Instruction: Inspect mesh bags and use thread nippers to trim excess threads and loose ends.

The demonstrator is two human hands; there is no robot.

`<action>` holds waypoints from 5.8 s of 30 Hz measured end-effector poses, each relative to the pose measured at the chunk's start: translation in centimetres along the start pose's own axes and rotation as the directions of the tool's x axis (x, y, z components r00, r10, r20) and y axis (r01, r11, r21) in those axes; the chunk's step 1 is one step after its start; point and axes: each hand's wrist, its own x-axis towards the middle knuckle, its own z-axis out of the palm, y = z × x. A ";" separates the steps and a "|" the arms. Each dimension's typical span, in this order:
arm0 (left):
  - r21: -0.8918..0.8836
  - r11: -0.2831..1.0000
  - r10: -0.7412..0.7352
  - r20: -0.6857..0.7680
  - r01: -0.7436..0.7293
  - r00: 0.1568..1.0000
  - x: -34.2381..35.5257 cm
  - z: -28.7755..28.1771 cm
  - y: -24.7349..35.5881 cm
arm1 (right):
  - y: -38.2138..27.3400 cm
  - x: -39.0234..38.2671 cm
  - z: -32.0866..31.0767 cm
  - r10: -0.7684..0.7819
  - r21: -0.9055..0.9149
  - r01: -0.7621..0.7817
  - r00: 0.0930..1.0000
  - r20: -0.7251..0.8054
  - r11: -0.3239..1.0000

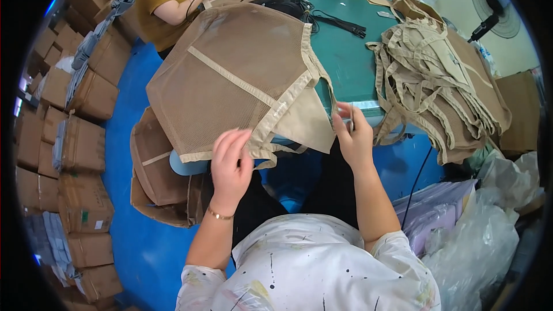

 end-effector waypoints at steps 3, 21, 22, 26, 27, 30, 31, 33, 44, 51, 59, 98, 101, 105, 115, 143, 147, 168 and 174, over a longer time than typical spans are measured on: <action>-0.011 1.000 -0.014 -0.038 0.013 0.999 3.8 2.7 1.1 | 1.3 2.8 1.1 -0.160 -0.054 0.157 0.986 -0.053 0.986; 0.159 0.987 0.004 0.197 -0.036 0.980 8.7 2.5 -2.2 | 1.4 7.8 0.4 0.071 -0.519 0.021 0.985 0.156 0.854; 0.109 0.992 -0.079 0.169 0.061 0.982 10.0 0.8 -2.1 | 1.8 7.6 0.7 -0.031 -0.521 0.086 0.993 0.113 0.849; -0.070 0.971 -0.223 0.087 0.229 0.971 14.4 -3.8 -4.5 | 3.2 7.6 0.9 -0.129 -0.542 0.107 0.992 -0.004 0.833; -0.085 0.971 -0.219 0.083 0.226 0.972 15.2 -5.0 -5.3 | 3.2 7.5 1.1 -0.132 -0.530 0.114 0.991 0.004 0.840; -0.293 0.911 -0.258 0.141 0.289 0.956 16.8 -6.3 -7.0 | 3.4 7.8 1.0 -0.167 -0.527 0.119 0.985 -0.043 0.841; -0.447 0.823 -0.289 0.201 0.350 0.936 17.0 -6.5 -7.1 | 3.6 7.8 0.9 -0.167 -0.523 0.120 0.985 -0.042 0.844; -0.434 0.818 -0.319 0.207 0.379 0.925 17.3 -7.4 -6.8 | 3.3 7.7 0.9 -0.211 -0.428 0.134 0.968 -0.136 0.894; -0.426 0.838 -0.366 0.022 0.340 0.930 10.1 -1.6 -4.8 | 2.4 -2.8 2.2 -0.074 -0.223 0.041 0.987 -0.141 0.974; -0.619 0.753 -0.299 -0.023 0.222 0.954 12.6 -3.2 -5.0 | 3.2 -1.7 2.1 0.114 0.101 -0.120 0.991 0.066 0.988; -0.792 0.504 -0.326 0.196 0.345 0.925 15.8 -7.5 -8.2 | -1.6 4.0 2.3 0.026 -0.577 0.108 0.975 0.220 0.810; -0.732 0.573 -0.167 0.336 0.369 0.927 15.3 -4.9 -6.5 | 2.6 17.2 11.4 -0.427 -0.224 0.523 0.827 0.365 0.822; -0.747 0.534 -0.246 0.312 0.396 0.918 13.0 -3.3 -6.5 | 1.0 17.0 9.9 0.032 -0.051 -0.015 0.942 0.335 0.999; -0.754 0.496 -0.312 0.308 0.430 0.899 11.6 -2.2 -5.8 | 1.6 16.5 7.5 0.259 0.465 -0.358 0.929 0.263 0.810; -0.737 0.442 -0.427 0.329 0.512 0.842 11.0 -0.3 -4.0 | 4.5 15.4 -0.1 -0.453 -0.781 0.290 0.891 0.011 0.553; -0.767 0.331 -0.316 0.459 0.550 0.831 12.3 -1.4 -4.5 | -1.0 6.9 1.5 -0.098 0.874 -0.448 0.877 0.471 0.186; -0.526 0.661 -0.295 0.472 0.535 0.830 10.0 3.2 -2.7 | 1.5 4.1 -0.7 0.037 0.844 -0.390 0.913 0.406 0.368; -0.610 0.359 -0.420 0.571 0.706 0.706 8.5 5.6 -3.5 | -0.2 1.6 2.2 -0.249 -0.321 0.295 0.952 0.176 0.900; -0.703 0.118 -0.464 0.585 0.701 0.665 8.0 5.1 -6.0 | -0.3 2.8 5.5 -0.010 -0.158 0.048 0.973 0.230 0.986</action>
